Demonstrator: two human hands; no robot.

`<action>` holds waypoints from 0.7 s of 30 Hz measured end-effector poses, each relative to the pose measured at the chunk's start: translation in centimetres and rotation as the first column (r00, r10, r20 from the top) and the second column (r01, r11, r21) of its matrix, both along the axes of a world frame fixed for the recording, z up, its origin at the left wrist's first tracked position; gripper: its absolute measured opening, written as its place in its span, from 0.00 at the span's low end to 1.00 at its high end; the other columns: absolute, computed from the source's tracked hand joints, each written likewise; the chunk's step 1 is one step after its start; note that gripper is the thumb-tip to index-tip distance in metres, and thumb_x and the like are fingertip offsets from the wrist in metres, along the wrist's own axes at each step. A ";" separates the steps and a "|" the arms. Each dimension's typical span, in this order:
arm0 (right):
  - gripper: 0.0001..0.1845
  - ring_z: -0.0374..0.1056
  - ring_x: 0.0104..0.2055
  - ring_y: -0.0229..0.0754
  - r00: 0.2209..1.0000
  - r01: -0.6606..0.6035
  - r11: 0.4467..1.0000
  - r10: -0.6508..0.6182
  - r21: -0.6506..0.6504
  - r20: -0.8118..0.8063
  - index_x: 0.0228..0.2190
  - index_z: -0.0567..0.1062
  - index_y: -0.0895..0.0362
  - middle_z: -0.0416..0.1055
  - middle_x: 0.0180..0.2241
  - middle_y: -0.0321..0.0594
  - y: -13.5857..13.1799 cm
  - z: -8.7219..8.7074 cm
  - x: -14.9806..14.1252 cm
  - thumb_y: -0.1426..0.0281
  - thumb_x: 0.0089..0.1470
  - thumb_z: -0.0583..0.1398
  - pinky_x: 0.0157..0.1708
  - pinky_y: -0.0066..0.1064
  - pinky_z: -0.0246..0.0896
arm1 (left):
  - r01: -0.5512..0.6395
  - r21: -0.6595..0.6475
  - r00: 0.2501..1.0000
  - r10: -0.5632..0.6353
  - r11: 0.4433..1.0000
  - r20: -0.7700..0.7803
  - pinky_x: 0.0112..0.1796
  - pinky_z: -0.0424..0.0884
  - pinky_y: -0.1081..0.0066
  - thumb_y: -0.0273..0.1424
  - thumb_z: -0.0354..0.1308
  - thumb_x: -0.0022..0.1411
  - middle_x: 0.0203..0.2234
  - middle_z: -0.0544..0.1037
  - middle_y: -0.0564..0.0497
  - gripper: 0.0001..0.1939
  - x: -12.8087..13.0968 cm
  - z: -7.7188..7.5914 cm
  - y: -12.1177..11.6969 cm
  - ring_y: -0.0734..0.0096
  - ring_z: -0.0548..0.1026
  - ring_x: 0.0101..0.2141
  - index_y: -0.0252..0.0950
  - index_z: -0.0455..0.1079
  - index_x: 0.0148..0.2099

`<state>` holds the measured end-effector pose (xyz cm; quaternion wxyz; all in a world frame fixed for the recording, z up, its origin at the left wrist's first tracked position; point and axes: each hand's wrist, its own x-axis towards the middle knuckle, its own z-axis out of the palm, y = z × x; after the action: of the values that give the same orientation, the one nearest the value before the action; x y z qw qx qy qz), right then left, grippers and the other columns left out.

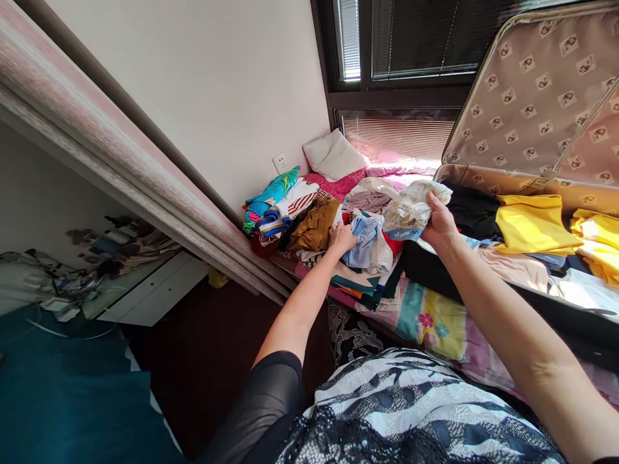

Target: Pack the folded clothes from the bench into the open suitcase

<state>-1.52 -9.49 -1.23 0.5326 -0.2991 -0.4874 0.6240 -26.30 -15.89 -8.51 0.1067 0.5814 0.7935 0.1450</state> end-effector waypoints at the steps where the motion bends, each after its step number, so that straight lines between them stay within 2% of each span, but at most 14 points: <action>1: 0.33 0.77 0.56 0.58 1.000 -0.009 1.000 0.009 -0.004 0.000 0.50 0.75 0.52 0.81 0.46 0.48 -0.1 -0.1 0.0 0.40 0.55 0.60 0.57 0.58 0.75 | 0.018 0.046 0.999 -0.016 0.999 -0.040 0.63 0.65 0.51 0.33 0.67 0.65 0.62 0.73 0.33 0.19 0.1 0.0 -0.3 0.44 0.70 0.63 0.35 0.76 0.57; 4: 0.32 0.77 0.55 0.58 0.999 -0.011 0.999 0.009 -0.049 -0.030 0.51 0.75 0.52 0.81 0.46 0.48 -0.2 -0.5 -0.3 0.42 0.56 0.61 0.57 0.58 0.75 | 0.038 0.043 0.994 -0.033 0.998 -0.102 0.63 0.66 0.51 0.38 0.70 0.65 0.63 0.69 0.32 0.26 0.3 -0.3 -1.1 0.43 0.69 0.62 0.33 0.73 0.61; 7: 0.30 0.78 0.55 0.57 0.998 0.010 0.993 -0.018 -0.118 -0.067 0.52 0.75 0.53 0.81 0.46 0.48 -0.4 -0.8 -0.6 0.45 0.58 0.61 0.57 0.58 0.75 | 0.057 0.059 0.984 -0.046 0.997 -0.171 0.61 0.67 0.54 0.36 0.70 0.65 0.63 0.69 0.33 0.20 0.5 -0.5 -1.3 0.43 0.68 0.62 0.34 0.76 0.57; 11: 0.27 0.77 0.57 0.57 0.998 0.032 0.988 -0.041 -0.152 -0.055 0.51 0.75 0.53 0.82 0.47 0.48 -0.8 -0.8 -0.7 0.47 0.59 0.60 0.57 0.58 0.75 | 0.110 0.108 0.968 -0.081 0.988 -0.239 0.61 0.66 0.55 0.29 0.63 0.70 0.61 0.71 0.34 0.15 1.4 -0.8 -1.2 0.47 0.68 0.61 0.35 0.75 0.57; 14: 0.30 0.77 0.57 0.58 0.999 0.018 0.995 -0.021 -0.098 -0.035 0.49 0.75 0.53 0.82 0.47 0.49 -0.9 -0.9 -0.6 0.44 0.56 0.62 0.58 0.58 0.74 | 0.108 0.025 0.976 -0.101 0.994 -0.193 0.61 0.66 0.55 0.27 0.58 0.72 0.58 0.74 0.32 0.15 1.9 -0.9 -1.1 0.50 0.71 0.60 0.32 0.73 0.58; 16: 0.33 0.77 0.56 0.59 1.000 -0.002 0.999 0.001 -0.054 -0.022 0.48 0.75 0.53 0.82 0.46 0.50 -0.9 -0.9 -0.5 0.41 0.53 0.62 0.58 0.58 0.74 | 0.104 -0.013 0.985 -0.105 0.995 -0.140 0.61 0.67 0.55 0.26 0.58 0.71 0.58 0.75 0.31 0.15 1.9 -0.7 -1.0 0.50 0.73 0.60 0.32 0.73 0.58; 18: 0.34 0.77 0.56 0.59 1.000 -0.014 0.999 0.014 -0.034 -0.019 0.48 0.75 0.53 0.82 0.46 0.49 -0.9 -1.0 -0.3 0.40 0.53 0.63 0.58 0.59 0.74 | 0.103 0.020 0.990 -0.100 0.995 -0.099 0.61 0.68 0.56 0.26 0.59 0.70 0.59 0.76 0.31 0.16 1.6 0.0 -0.9 0.48 0.73 0.60 0.31 0.72 0.58; 21: 0.32 0.77 0.56 0.59 0.999 -0.010 0.997 0.006 -0.077 -0.054 0.51 0.74 0.53 0.82 0.46 0.49 -1.0 -0.8 -0.1 0.44 0.54 0.63 0.58 0.59 0.73 | 0.038 0.166 0.999 -0.040 0.985 0.013 0.58 0.71 0.57 0.26 0.58 0.70 0.54 0.80 0.34 0.19 0.7 1.7 -0.5 0.48 0.78 0.57 0.32 0.71 0.61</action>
<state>-1.61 -10.51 -2.07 0.5312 -0.3006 -0.4495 0.6523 -25.64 -16.42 -6.86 0.0673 0.6025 0.7663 0.2129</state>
